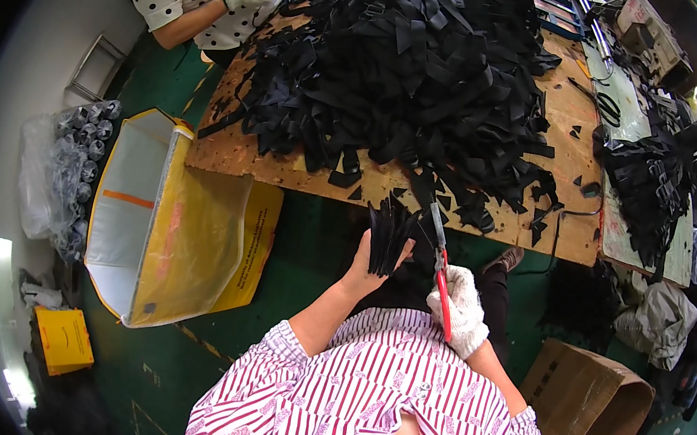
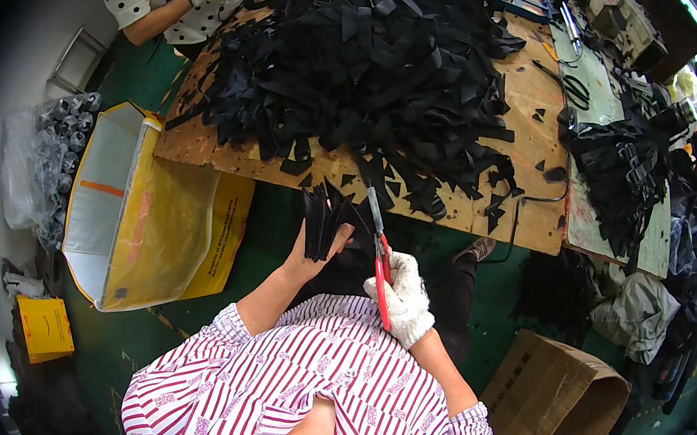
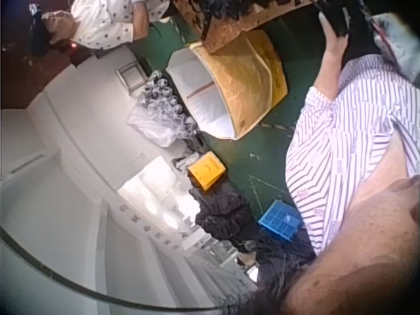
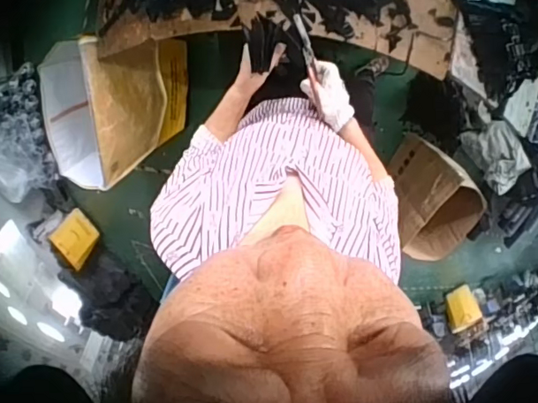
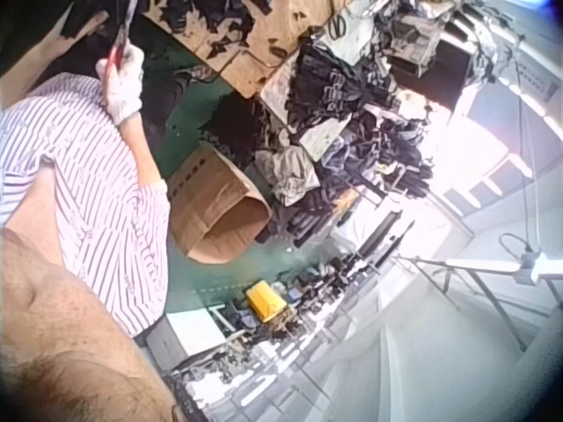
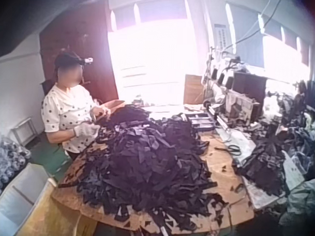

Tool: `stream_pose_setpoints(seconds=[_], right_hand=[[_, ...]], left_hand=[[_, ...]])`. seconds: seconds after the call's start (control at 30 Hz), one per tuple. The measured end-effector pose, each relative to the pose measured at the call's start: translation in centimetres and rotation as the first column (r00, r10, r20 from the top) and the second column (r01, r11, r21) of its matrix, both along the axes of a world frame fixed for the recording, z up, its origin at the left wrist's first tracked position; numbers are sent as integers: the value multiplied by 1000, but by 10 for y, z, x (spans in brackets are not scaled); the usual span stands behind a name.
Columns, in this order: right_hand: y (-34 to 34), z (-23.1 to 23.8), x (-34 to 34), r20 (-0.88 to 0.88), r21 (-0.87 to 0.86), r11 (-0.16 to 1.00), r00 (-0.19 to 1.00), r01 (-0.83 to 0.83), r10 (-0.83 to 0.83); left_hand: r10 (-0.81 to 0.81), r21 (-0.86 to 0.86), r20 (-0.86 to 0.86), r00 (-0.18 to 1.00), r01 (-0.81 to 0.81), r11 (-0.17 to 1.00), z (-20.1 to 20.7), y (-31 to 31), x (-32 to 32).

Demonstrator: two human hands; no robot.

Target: The person uses red-handled scissors to cut black fabric strips into smaller pieces. They repeatedly pick up strips from a pile on the table, cut them, and place the cut pieces back onto the table.

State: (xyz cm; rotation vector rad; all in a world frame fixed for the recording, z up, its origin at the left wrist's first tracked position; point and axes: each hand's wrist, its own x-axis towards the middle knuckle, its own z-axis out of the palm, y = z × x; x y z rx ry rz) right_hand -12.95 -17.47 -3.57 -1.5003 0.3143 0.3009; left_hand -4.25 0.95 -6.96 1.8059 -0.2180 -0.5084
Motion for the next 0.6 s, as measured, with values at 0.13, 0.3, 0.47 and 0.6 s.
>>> stream_pose_setpoints(seconds=[0.13, 0.3, 0.47, 0.6], right_hand=[[2, 22, 3, -153, 69, 997, 988, 19, -8], [-2, 8, 3, -44, 0, 1000, 999, -22, 22], [0, 10, 7, 6, -62, 998, 1000, 8, -7], [-1, 13, 7, -118, 104, 994, 993, 33, -21]], left_hand=[[52, 26, -6, 999, -52, 998, -22, 2, 0], [75, -24, -35, 997, -76, 997, -27, 4, 0], [65, -47, 116, 991, -60, 997, 0, -3, -4], [112, -336, 92, 989, -76, 939, 10, -2, -1]])
